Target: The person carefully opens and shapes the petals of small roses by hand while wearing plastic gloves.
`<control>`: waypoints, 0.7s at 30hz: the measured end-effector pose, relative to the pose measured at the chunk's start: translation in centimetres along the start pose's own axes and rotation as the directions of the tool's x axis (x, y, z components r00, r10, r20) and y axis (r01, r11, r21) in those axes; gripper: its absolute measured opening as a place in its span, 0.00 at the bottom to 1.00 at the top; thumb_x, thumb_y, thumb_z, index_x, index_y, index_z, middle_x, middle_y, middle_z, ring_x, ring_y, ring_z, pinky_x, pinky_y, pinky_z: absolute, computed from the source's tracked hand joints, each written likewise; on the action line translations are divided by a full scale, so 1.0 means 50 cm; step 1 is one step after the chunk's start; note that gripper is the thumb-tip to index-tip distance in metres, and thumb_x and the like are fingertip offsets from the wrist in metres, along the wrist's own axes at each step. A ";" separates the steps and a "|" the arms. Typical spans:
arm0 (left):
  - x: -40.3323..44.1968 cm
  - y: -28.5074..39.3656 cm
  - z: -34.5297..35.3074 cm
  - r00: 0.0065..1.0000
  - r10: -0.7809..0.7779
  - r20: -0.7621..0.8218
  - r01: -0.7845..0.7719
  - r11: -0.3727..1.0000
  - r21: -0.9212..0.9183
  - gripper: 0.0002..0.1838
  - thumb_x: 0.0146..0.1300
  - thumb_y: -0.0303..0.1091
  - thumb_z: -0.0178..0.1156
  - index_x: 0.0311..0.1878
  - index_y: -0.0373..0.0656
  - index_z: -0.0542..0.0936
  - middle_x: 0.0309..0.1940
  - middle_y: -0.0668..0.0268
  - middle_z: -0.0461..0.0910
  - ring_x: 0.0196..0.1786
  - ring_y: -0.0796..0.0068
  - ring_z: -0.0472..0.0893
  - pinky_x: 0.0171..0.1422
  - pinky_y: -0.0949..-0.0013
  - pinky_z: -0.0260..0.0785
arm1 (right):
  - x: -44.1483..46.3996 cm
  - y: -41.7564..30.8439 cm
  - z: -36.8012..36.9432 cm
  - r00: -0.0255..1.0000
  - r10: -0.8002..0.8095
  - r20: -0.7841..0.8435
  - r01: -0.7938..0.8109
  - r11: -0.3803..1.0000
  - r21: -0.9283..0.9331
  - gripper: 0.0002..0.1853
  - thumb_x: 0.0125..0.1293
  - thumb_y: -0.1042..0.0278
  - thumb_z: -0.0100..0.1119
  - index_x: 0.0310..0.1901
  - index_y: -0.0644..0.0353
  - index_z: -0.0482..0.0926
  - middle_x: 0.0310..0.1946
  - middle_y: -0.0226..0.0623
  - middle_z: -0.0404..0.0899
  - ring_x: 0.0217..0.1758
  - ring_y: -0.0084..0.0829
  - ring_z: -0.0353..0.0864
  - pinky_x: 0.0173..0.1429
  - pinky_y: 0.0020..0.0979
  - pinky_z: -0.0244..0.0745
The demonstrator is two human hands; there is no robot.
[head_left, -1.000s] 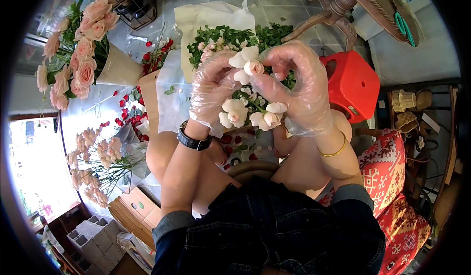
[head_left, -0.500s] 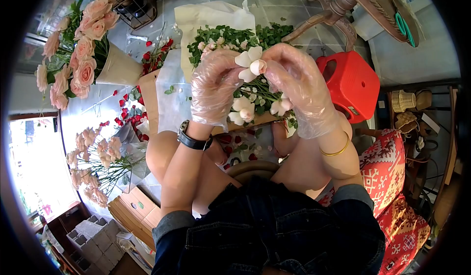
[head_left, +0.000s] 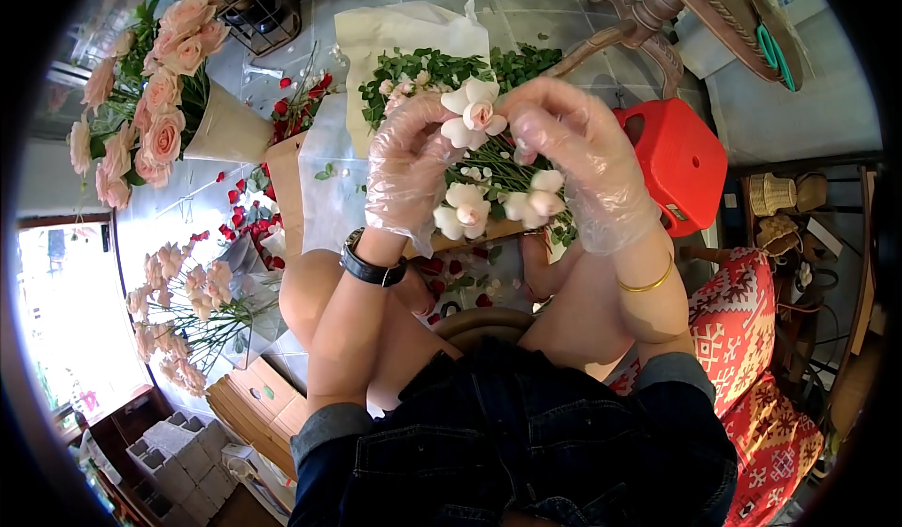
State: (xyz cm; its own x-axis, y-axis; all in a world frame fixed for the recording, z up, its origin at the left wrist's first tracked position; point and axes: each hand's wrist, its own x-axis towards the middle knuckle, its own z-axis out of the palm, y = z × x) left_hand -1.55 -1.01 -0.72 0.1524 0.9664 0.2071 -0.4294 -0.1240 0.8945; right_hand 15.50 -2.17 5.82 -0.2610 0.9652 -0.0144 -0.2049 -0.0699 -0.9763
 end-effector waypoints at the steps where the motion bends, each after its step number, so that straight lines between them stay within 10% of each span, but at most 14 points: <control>1: 0.000 0.001 0.001 1.000 0.001 0.000 -0.001 1.000 0.000 0.09 0.58 0.19 0.56 0.42 0.37 0.74 0.45 0.63 0.74 0.43 0.73 0.77 0.45 0.74 0.72 | 0.001 0.002 -0.001 0.996 -0.082 -0.034 0.082 0.997 0.015 0.10 0.63 0.64 0.57 0.39 0.63 0.76 0.24 0.24 0.71 0.26 0.15 0.67 0.31 0.18 0.66; 6: -0.002 0.023 0.020 0.988 -0.150 0.025 0.151 0.985 -0.085 0.13 0.60 0.33 0.60 0.46 0.38 0.75 0.38 0.64 0.78 0.36 0.73 0.81 0.43 0.73 0.76 | -0.002 -0.013 -0.007 1.000 -0.003 0.002 0.003 0.984 0.178 0.12 0.66 0.63 0.53 0.40 0.64 0.75 0.22 0.25 0.69 0.22 0.15 0.65 0.25 0.19 0.65; 12: -0.002 0.031 0.018 0.957 -0.289 0.009 0.288 0.955 -0.071 0.15 0.61 0.30 0.59 0.51 0.40 0.72 0.38 0.63 0.77 0.40 0.68 0.79 0.47 0.66 0.75 | -0.001 0.005 0.002 0.938 -0.286 -0.198 0.264 0.956 -0.129 0.07 0.62 0.70 0.57 0.39 0.63 0.76 0.24 0.24 0.70 0.25 0.14 0.66 0.29 0.18 0.64; 14: 0.000 0.019 0.017 0.972 -0.236 0.019 0.236 0.968 -0.088 0.13 0.61 0.31 0.59 0.48 0.39 0.73 0.37 0.64 0.78 0.38 0.72 0.80 0.45 0.69 0.76 | 0.009 0.015 -0.004 0.796 -0.592 -0.127 0.492 0.755 -0.434 0.08 0.55 0.74 0.63 0.37 0.60 0.77 0.28 0.26 0.70 0.26 0.16 0.66 0.31 0.18 0.63; 21: -0.003 0.024 0.034 0.980 -0.200 -0.011 0.199 0.978 -0.068 0.08 0.63 0.29 0.56 0.44 0.37 0.74 0.35 0.66 0.77 0.37 0.79 0.78 0.44 0.73 0.75 | 0.003 0.007 0.004 0.841 -0.542 0.001 0.421 0.652 -0.630 0.15 0.45 0.75 0.70 0.35 0.59 0.76 0.34 0.30 0.70 0.29 0.20 0.67 0.34 0.22 0.66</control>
State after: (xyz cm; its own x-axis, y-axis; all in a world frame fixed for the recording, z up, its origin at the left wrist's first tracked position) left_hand -0.57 -1.69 1.02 0.2259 0.9740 0.0197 -0.4498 0.0863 0.8889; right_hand 15.19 -2.11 5.51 -0.1096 0.8489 0.5171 0.3512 0.5198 -0.7788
